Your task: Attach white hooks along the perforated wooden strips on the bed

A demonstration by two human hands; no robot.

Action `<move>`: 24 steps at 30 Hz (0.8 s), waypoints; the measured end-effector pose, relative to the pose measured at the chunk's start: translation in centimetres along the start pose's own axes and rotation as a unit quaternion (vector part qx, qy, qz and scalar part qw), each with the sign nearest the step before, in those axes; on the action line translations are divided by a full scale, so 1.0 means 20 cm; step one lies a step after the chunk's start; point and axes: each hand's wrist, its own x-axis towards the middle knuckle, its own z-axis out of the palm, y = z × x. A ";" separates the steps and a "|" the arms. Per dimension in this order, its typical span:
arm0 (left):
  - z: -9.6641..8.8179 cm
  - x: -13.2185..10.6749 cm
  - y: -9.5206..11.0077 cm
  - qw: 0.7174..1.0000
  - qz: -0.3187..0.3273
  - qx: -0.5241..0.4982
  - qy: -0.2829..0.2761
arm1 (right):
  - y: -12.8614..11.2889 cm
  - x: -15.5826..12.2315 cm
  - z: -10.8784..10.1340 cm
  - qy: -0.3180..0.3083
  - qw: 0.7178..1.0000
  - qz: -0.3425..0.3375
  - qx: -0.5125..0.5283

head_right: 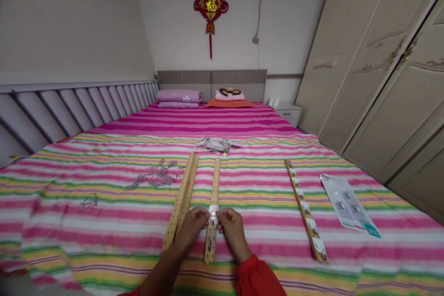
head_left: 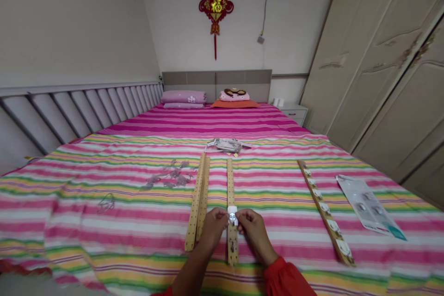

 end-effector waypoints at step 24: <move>0.01 0.04 -0.04 0.997 -0.007 0.067 0.034 | 0.01 0.00 0.03 0.018 1.000 -0.016 -0.005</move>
